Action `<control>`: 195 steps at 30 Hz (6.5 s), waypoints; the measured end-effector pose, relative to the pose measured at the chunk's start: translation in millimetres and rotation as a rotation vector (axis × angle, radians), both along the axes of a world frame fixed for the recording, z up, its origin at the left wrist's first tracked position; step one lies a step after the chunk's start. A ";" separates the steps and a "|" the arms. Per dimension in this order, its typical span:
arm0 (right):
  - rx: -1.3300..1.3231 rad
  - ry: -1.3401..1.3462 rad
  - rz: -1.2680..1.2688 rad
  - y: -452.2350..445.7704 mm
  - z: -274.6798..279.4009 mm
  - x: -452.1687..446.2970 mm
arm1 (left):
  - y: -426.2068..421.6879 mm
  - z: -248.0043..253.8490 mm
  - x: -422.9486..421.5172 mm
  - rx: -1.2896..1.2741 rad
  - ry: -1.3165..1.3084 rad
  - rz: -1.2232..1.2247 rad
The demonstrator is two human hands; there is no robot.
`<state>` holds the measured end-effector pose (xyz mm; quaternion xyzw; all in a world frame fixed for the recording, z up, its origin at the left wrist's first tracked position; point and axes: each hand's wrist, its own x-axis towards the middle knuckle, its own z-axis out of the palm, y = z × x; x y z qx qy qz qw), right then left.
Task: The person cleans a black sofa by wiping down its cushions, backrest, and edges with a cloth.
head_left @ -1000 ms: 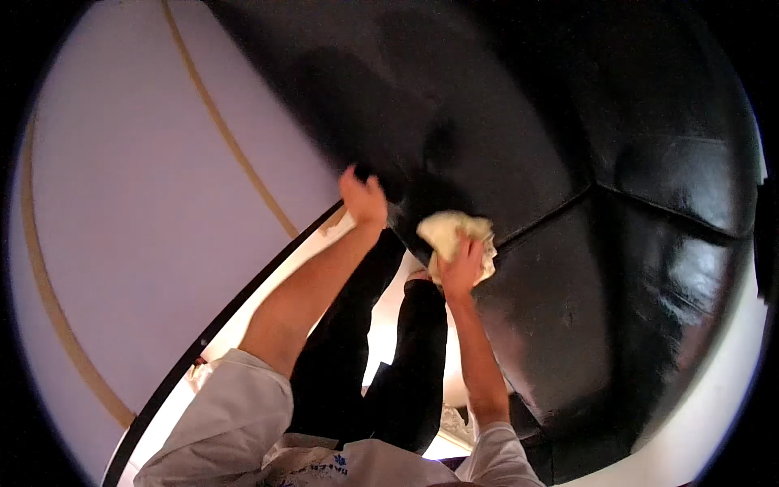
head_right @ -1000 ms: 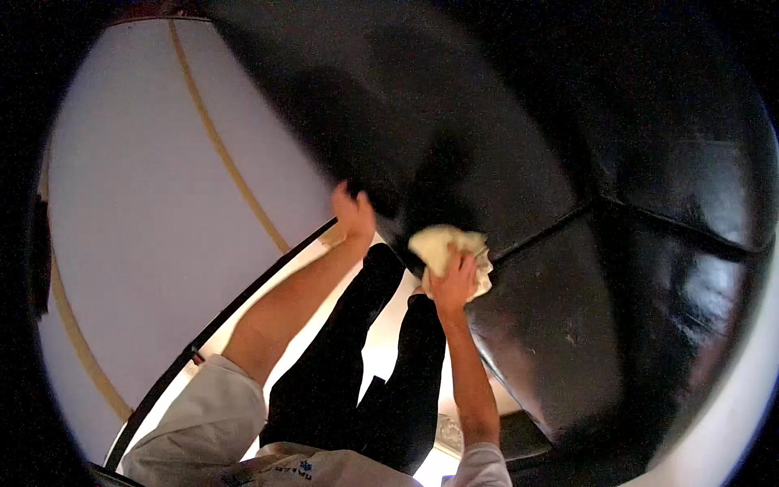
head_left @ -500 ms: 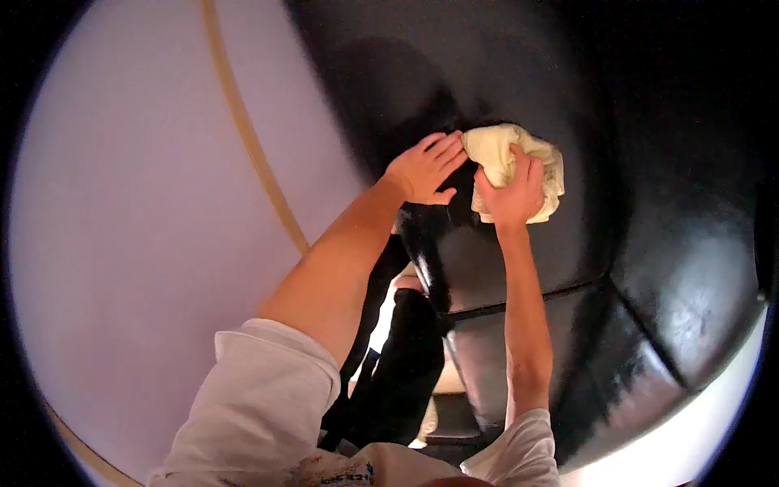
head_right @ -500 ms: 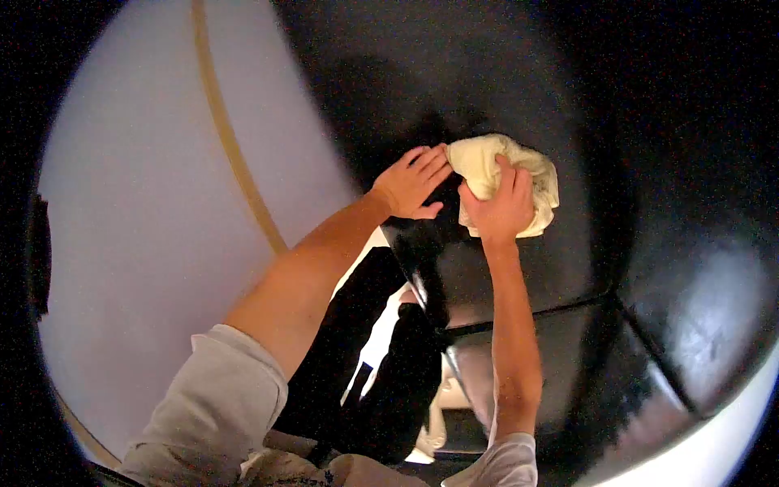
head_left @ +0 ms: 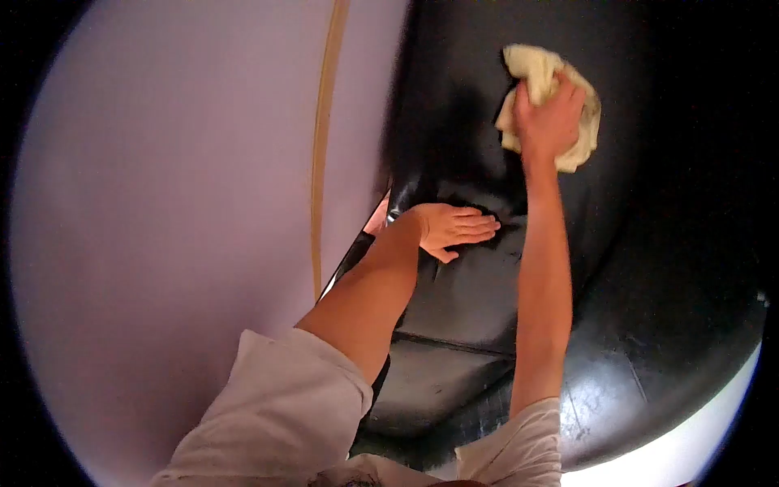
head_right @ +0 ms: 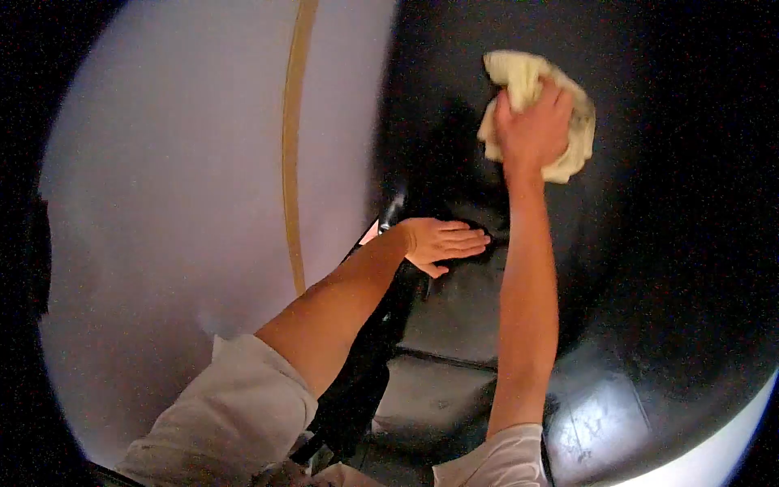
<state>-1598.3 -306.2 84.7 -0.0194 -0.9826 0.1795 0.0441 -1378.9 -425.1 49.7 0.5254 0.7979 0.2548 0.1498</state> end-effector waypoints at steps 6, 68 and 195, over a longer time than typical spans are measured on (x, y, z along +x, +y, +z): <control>0.050 0.146 0.054 -51.4 -55.5 -147.0 | 0.4 -38.0 -50.5 0.026 0.028 -0.115; -0.203 -0.087 -0.702 269.7 21.0 496.4 | 5.9 -19.1 46.8 -0.263 0.082 -0.013; -0.243 -0.222 0.561 12.0 -94.1 67.0 | 60.5 -121.1 -61.1 0.315 -0.282 -0.792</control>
